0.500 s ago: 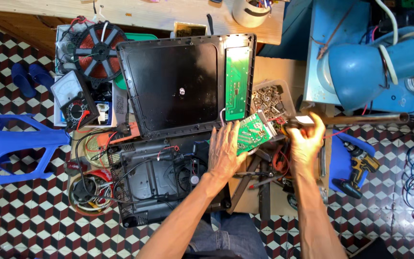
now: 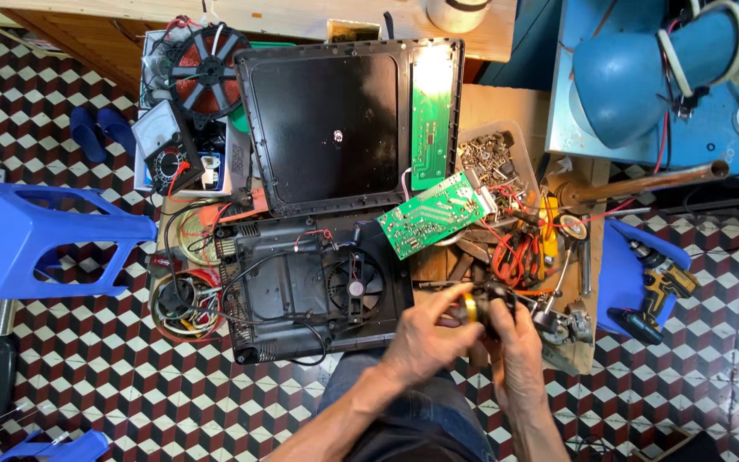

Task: The person works at a cluttered electronics repair bench, holding a small electronic component and a heat sink, then uses multimeter probes to test points on a green circuit board. They reposition the board, probe different areas, and finally adjust a multimeter on the bench.

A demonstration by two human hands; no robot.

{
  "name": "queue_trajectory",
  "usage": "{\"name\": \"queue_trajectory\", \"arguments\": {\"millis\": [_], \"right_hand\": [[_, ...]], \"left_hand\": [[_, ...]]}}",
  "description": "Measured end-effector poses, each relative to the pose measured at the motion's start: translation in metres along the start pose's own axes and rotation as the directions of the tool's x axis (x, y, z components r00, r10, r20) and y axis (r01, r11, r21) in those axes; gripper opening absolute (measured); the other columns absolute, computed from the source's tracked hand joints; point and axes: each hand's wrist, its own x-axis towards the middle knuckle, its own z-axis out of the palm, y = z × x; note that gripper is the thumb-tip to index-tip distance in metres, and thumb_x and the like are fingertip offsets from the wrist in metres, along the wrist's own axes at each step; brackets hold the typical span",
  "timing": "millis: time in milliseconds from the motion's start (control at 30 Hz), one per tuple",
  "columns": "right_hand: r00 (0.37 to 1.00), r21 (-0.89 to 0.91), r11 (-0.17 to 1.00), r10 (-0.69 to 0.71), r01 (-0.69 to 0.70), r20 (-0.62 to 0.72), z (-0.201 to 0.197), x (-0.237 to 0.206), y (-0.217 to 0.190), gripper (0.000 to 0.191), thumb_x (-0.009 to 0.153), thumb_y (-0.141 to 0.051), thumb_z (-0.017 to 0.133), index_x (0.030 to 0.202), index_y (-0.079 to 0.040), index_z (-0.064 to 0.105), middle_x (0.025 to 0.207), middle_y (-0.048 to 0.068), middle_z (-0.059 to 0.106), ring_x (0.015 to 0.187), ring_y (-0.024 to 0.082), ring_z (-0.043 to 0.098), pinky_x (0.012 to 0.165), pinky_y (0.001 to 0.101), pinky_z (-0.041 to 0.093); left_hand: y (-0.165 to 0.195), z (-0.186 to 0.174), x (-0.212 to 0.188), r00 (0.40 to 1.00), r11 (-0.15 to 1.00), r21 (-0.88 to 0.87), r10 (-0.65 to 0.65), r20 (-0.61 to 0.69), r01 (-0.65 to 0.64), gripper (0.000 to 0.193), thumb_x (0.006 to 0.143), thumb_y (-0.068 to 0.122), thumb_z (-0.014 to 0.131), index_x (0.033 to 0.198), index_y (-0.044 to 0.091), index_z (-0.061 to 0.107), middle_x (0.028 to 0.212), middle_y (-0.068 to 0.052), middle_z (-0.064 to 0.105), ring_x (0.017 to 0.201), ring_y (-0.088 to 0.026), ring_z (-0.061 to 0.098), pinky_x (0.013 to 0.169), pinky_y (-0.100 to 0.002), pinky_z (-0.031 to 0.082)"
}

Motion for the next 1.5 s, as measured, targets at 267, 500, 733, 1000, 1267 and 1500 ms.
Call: {"name": "queue_trajectory", "arguments": {"millis": [267,500,733,1000,1267,1500], "right_hand": [[0.976,-0.088,0.992,0.107,-0.092,0.191,0.019,-0.018,-0.013,0.042,0.09,-0.014,0.067,0.13,-0.005,0.055,0.1,0.007,0.068,0.078,0.014,0.064,0.067,0.0285,0.052],[0.987,0.117,0.99,0.059,-0.077,0.151,0.034,-0.042,-0.018,0.039,0.089,-0.012,0.066,0.125,-0.002,0.058,0.102,0.007,0.067,0.078,0.013,0.062,0.069,0.0283,0.053],[0.924,-0.13,0.94,-0.335,0.314,-0.188,0.057,-0.046,-0.003,0.042,0.093,-0.002,0.068,0.133,-0.001,0.053,0.11,0.01,0.066,0.08,0.011,0.065,0.062,0.0248,0.055],[0.809,-0.524,0.751,-0.559,0.402,-0.181,0.069,-0.035,-0.008,0.061,0.096,-0.011,0.075,0.146,0.0,0.042,0.117,0.009,0.061,0.092,0.012,0.064,0.077,0.0265,0.056],[0.798,-0.612,0.67,-0.594,0.421,-0.102,0.075,-0.012,-0.011,0.059,0.096,-0.012,0.075,0.144,0.002,0.044,0.127,0.01,0.06,0.109,0.014,0.065,0.094,0.028,0.058],[0.811,-0.654,0.618,-0.585,0.436,-0.013,0.076,-0.006,-0.016,0.058,0.097,-0.012,0.076,0.145,0.001,0.046,0.127,0.011,0.061,0.111,0.016,0.064,0.097,0.0294,0.056]], "left_hand": [[0.017,-0.046,-0.009,0.978,0.987,-0.013,-0.155,0.142,0.158,0.061,0.089,0.03,0.074,0.144,0.009,0.06,0.103,-0.009,0.074,0.087,-0.011,0.066,0.078,-0.027,0.055],[0.03,-0.057,-0.007,0.968,0.996,-0.061,0.08,0.237,-0.067,0.064,0.09,0.029,0.074,0.147,0.006,0.054,0.117,-0.008,0.067,0.098,-0.013,0.068,0.086,-0.028,0.057],[-0.009,-0.08,0.014,0.987,0.962,0.243,0.093,0.128,-0.122,0.071,0.089,0.029,0.077,0.151,0.007,0.052,0.121,-0.016,0.067,0.114,-0.028,0.064,0.103,-0.038,0.051],[-0.08,-0.079,0.082,0.916,0.657,0.706,0.4,-0.03,-0.264,0.103,0.074,0.038,0.086,0.156,0.004,0.032,0.158,-0.026,0.036,0.144,-0.044,0.038,0.12,-0.052,0.031],[-0.097,-0.057,0.12,0.935,0.655,0.718,0.355,-0.015,-0.237,0.105,0.074,0.04,0.085,0.157,0.006,0.031,0.149,-0.024,0.045,0.134,-0.039,0.048,0.111,-0.054,0.037],[-0.092,-0.059,0.119,0.964,0.697,0.69,0.265,0.006,-0.196,0.103,0.073,0.04,0.085,0.156,0.007,0.035,0.148,-0.018,0.051,0.127,-0.034,0.053,0.098,-0.05,0.043]]}}
